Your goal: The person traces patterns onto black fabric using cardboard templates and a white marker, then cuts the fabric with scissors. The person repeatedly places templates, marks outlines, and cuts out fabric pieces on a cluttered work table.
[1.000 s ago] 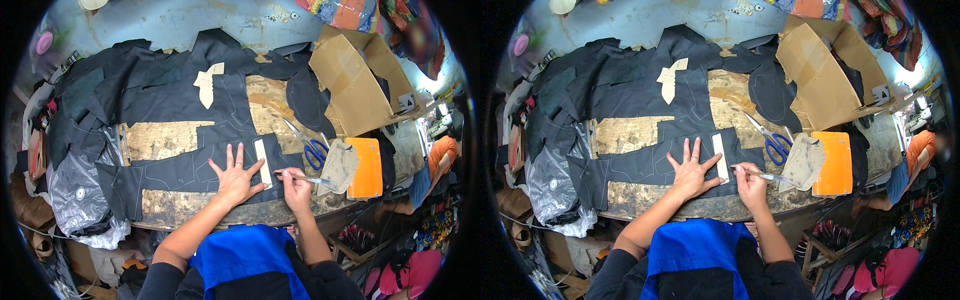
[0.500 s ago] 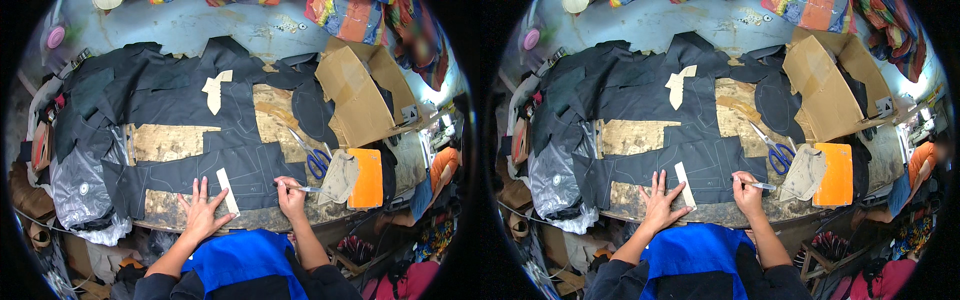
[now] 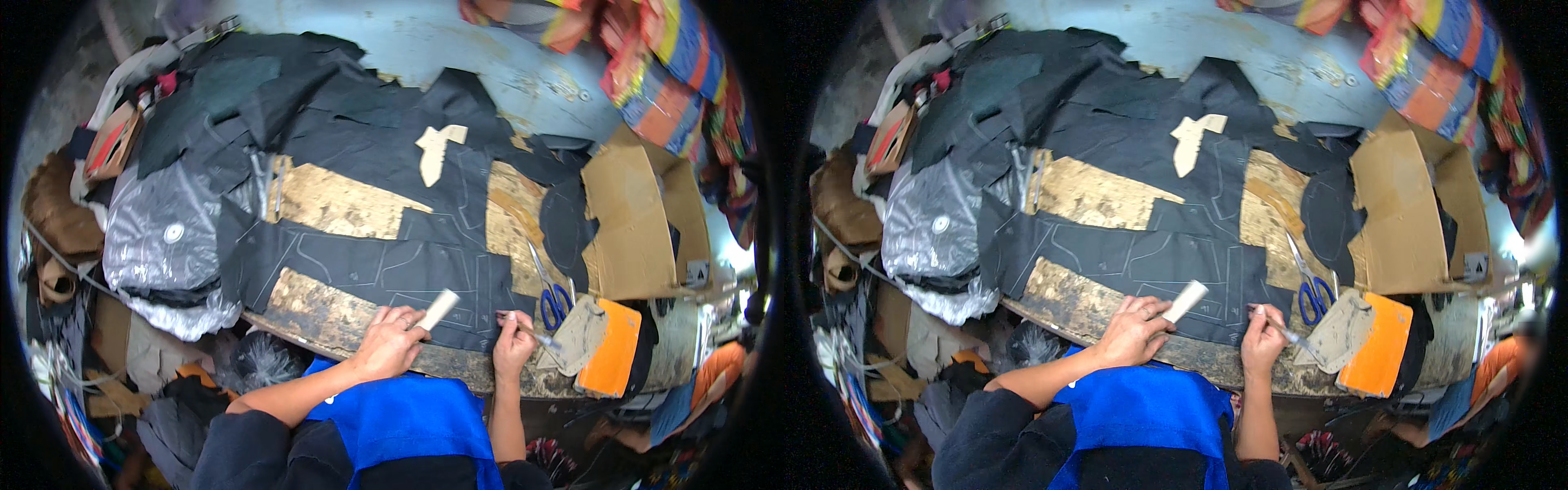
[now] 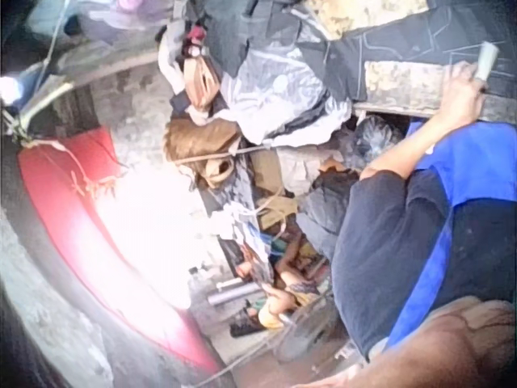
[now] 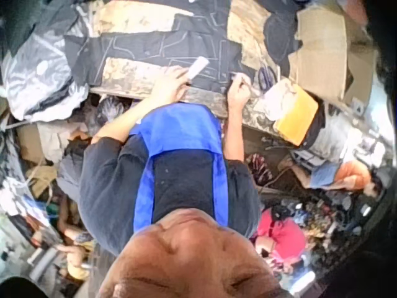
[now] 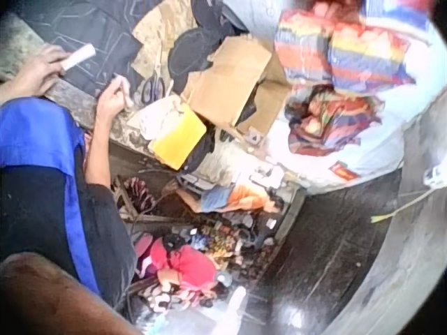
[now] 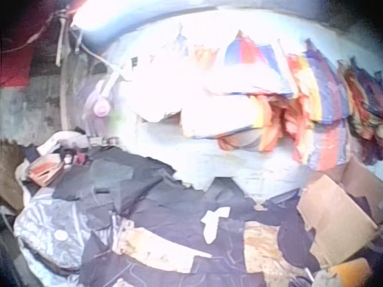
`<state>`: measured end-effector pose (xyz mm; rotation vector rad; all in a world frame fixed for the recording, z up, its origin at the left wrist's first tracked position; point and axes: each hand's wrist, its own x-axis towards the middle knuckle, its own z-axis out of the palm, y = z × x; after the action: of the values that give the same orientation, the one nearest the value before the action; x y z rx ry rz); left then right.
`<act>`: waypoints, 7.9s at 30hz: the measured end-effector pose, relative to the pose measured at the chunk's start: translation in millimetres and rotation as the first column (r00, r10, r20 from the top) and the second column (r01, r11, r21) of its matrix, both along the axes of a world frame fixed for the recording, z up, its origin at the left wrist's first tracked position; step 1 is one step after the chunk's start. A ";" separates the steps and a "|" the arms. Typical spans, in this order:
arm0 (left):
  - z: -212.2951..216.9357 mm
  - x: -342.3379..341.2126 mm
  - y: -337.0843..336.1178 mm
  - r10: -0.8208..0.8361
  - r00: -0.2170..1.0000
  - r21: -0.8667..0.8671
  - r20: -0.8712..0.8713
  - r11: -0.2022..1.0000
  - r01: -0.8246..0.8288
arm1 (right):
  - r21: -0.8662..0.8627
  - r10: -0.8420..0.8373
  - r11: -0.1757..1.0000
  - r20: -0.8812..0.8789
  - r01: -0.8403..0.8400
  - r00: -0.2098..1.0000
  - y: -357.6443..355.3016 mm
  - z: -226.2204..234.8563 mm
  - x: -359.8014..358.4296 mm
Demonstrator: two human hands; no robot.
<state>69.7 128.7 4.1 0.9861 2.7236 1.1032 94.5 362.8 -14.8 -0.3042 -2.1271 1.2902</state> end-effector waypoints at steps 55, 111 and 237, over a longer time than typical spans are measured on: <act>63.6 -126.8 -61.8 0.352 0.910 0.770 0.218 0.511 -0.382 | -0.011 -0.267 0.959 -0.381 0.284 0.885 123.8 79.4 12.0; 54.7 -97.5 -54.5 -0.494 0.214 0.538 0.842 0.760 -0.365 | 0.000 0.236 0.940 -0.721 -0.341 0.651 43.8 146.0 -56.4; -6.7 13.7 -23.0 -0.019 0.996 -0.255 -0.085 0.967 -0.003 | -0.647 0.516 0.609 -0.117 -0.459 0.849 -83.8 33.9 -66.6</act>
<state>83.3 105.7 -2.6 1.0248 2.8315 0.6979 27.9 278.9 19.1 -0.0390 -1.7889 2.4007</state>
